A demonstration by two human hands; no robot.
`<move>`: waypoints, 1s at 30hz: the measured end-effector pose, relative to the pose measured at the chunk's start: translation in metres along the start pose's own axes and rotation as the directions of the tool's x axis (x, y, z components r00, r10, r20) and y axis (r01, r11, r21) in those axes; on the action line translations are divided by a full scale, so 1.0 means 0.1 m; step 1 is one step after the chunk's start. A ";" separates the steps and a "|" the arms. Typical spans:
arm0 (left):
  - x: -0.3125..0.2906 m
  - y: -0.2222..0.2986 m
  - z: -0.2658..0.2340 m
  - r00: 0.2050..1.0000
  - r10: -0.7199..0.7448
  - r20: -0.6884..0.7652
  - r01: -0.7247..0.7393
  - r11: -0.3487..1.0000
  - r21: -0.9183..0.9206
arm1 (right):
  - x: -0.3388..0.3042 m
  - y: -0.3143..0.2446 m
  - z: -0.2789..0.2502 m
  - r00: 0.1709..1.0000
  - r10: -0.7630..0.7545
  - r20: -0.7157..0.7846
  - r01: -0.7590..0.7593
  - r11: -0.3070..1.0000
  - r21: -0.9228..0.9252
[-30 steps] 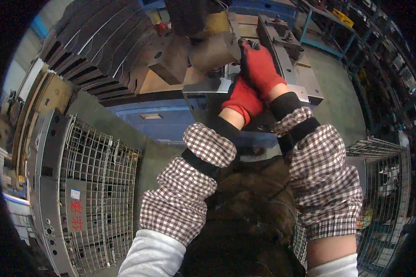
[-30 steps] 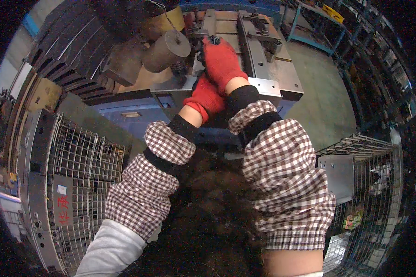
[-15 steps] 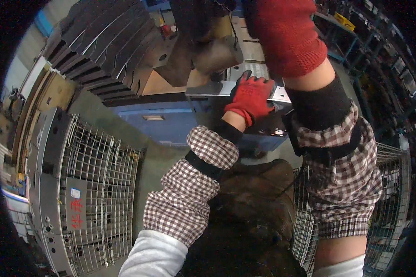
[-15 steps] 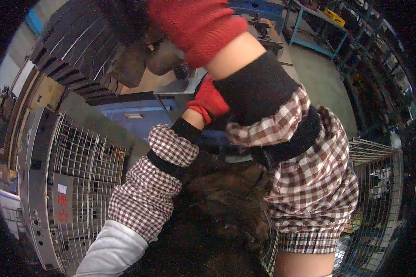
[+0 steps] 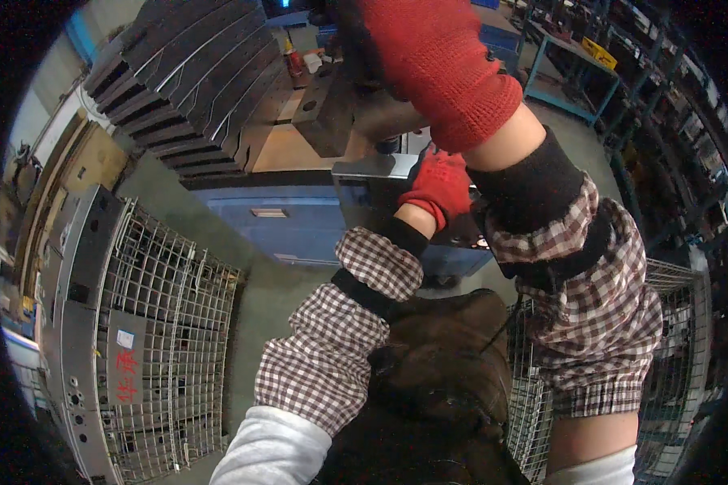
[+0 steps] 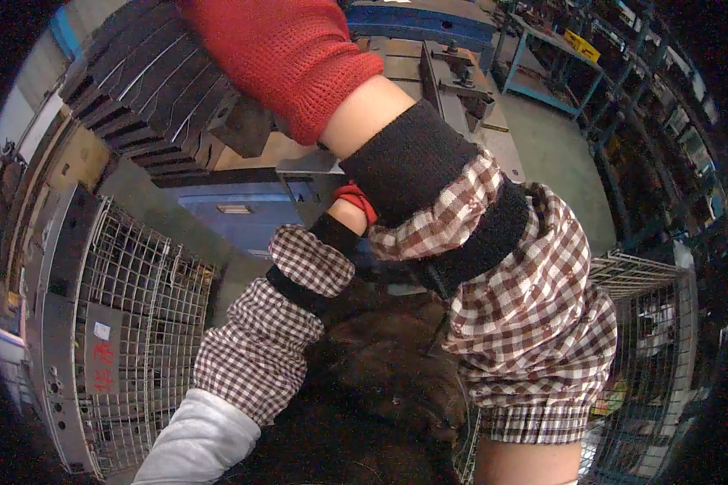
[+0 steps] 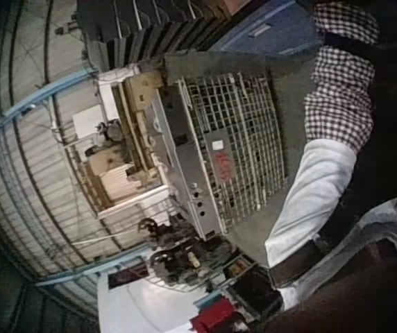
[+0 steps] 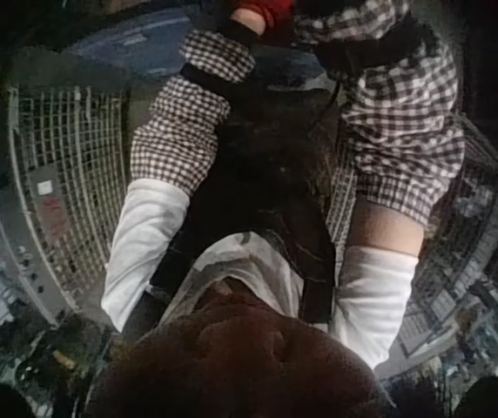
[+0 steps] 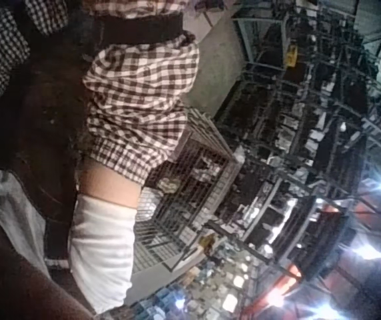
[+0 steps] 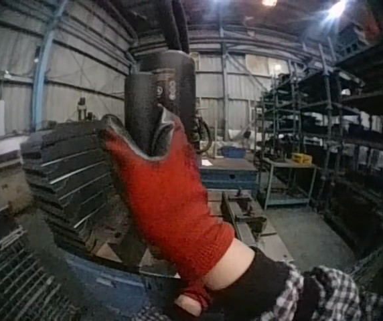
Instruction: Bending metal plates using a press machine on a fabrication floor.
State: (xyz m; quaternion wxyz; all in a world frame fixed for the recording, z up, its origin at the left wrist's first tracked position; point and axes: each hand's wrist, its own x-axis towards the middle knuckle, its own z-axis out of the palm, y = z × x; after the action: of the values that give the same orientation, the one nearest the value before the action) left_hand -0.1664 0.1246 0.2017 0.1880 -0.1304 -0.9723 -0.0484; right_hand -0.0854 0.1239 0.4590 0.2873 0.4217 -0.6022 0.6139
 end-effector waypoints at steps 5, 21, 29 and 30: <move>0.04 -0.04 0.10 0.963 0.095 -0.252 -0.101 0.995 -0.010 | 0.13 0.21 0.04 0.993 -0.120 0.018 0.120 0.993 -0.010; -0.02 -0.01 -0.23 1.000 0.007 -0.010 -0.008 0.997 -0.075 | 0.18 0.17 0.06 0.992 -0.006 0.128 -0.013 0.989 0.148; 0.02 0.00 -0.12 1.000 0.027 -0.011 -0.028 0.996 -0.084 | 0.20 0.11 0.04 0.993 -0.025 0.114 -0.006 0.966 0.259; 0.02 0.00 -0.11 1.000 0.025 -0.013 -0.026 0.997 -0.079 | 0.21 0.14 0.05 0.994 -0.022 0.110 -0.007 0.966 0.257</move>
State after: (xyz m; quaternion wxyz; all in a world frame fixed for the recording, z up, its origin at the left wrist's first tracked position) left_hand -0.1640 0.1235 0.2122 0.1890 -0.1500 -0.9667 -0.0854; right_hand -0.1070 0.1146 0.4693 0.1983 0.4915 -0.5311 0.6611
